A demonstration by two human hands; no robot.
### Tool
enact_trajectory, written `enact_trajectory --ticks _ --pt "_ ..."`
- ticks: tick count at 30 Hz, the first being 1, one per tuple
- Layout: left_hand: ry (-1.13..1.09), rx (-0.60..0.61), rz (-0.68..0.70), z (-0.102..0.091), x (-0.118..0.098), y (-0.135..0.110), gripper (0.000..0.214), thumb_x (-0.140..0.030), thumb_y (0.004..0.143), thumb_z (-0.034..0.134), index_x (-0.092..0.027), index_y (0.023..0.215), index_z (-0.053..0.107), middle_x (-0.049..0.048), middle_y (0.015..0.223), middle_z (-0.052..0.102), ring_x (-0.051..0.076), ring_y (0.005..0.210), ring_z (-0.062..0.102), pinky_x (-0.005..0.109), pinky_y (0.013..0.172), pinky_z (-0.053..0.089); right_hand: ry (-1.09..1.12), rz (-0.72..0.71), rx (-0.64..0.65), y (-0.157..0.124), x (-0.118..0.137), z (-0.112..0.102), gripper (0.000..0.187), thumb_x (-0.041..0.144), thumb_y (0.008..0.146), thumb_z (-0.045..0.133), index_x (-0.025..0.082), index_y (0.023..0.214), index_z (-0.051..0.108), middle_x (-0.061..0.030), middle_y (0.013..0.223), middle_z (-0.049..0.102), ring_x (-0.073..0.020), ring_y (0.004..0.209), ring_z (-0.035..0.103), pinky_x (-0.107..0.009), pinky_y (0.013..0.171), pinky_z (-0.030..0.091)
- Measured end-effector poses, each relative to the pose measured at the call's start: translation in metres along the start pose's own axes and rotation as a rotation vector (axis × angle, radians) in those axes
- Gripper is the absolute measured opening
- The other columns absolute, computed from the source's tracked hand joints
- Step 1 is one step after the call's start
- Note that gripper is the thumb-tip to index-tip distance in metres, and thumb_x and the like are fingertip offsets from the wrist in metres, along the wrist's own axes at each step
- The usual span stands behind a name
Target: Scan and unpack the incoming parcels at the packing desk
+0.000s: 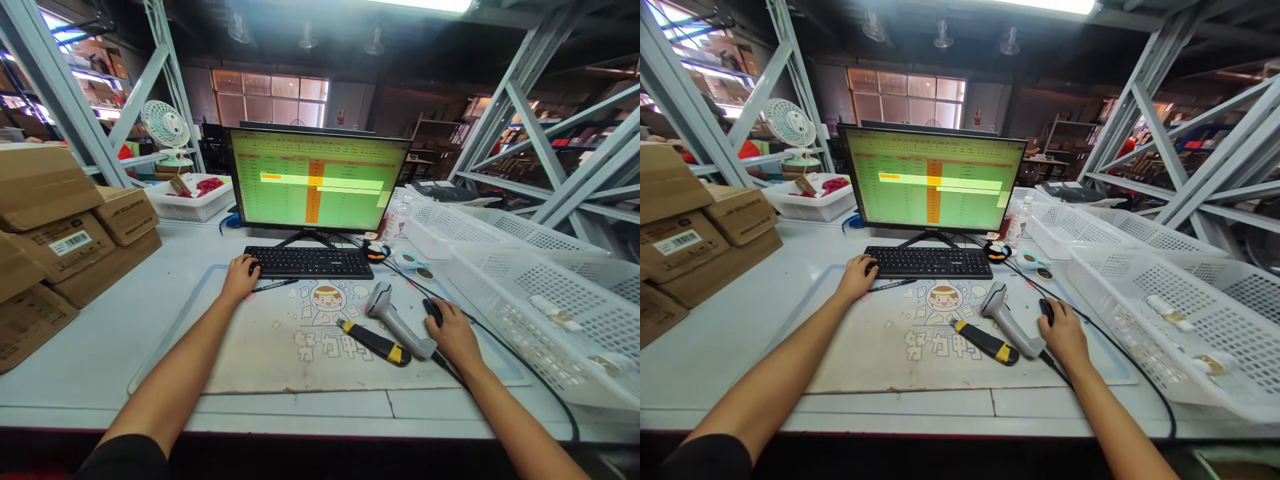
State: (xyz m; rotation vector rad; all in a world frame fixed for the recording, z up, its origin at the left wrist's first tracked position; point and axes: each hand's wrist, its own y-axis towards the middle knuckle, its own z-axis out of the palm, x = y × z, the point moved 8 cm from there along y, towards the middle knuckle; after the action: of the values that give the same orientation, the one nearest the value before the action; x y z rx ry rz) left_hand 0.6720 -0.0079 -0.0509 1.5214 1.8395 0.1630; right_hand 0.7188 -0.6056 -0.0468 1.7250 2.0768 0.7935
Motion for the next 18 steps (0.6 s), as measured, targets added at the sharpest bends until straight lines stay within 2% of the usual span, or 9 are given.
enact_trajectory --ticks 10,18 --pt "-0.004 0.001 -0.011 -0.002 -0.002 -0.001 0.030 -0.032 0.093 0.052 -0.020 0.113 0.070 0.0135 0.134 0.063 0.034 0.129 0.052 0.051 0.118 0.041 0.041 0.027 -0.008 -0.002 -0.001 -0.002 0.042 0.034 0.087 0.050 0.020 0.122 0.068 -0.0132 0.127 0.064 -0.0291 0.109 0.064 -0.047 0.100 0.054" --pt "0.016 0.037 -0.017 -0.005 -0.012 -0.001 0.031 -0.030 0.095 0.052 -0.018 0.117 0.071 0.0156 0.137 0.062 0.036 0.131 0.052 0.054 0.118 0.040 0.033 0.025 0.020 0.001 -0.001 0.000 0.047 0.040 0.089 0.044 0.018 0.123 0.067 -0.0145 0.126 0.065 -0.0303 0.110 0.065 -0.047 0.099 0.055"
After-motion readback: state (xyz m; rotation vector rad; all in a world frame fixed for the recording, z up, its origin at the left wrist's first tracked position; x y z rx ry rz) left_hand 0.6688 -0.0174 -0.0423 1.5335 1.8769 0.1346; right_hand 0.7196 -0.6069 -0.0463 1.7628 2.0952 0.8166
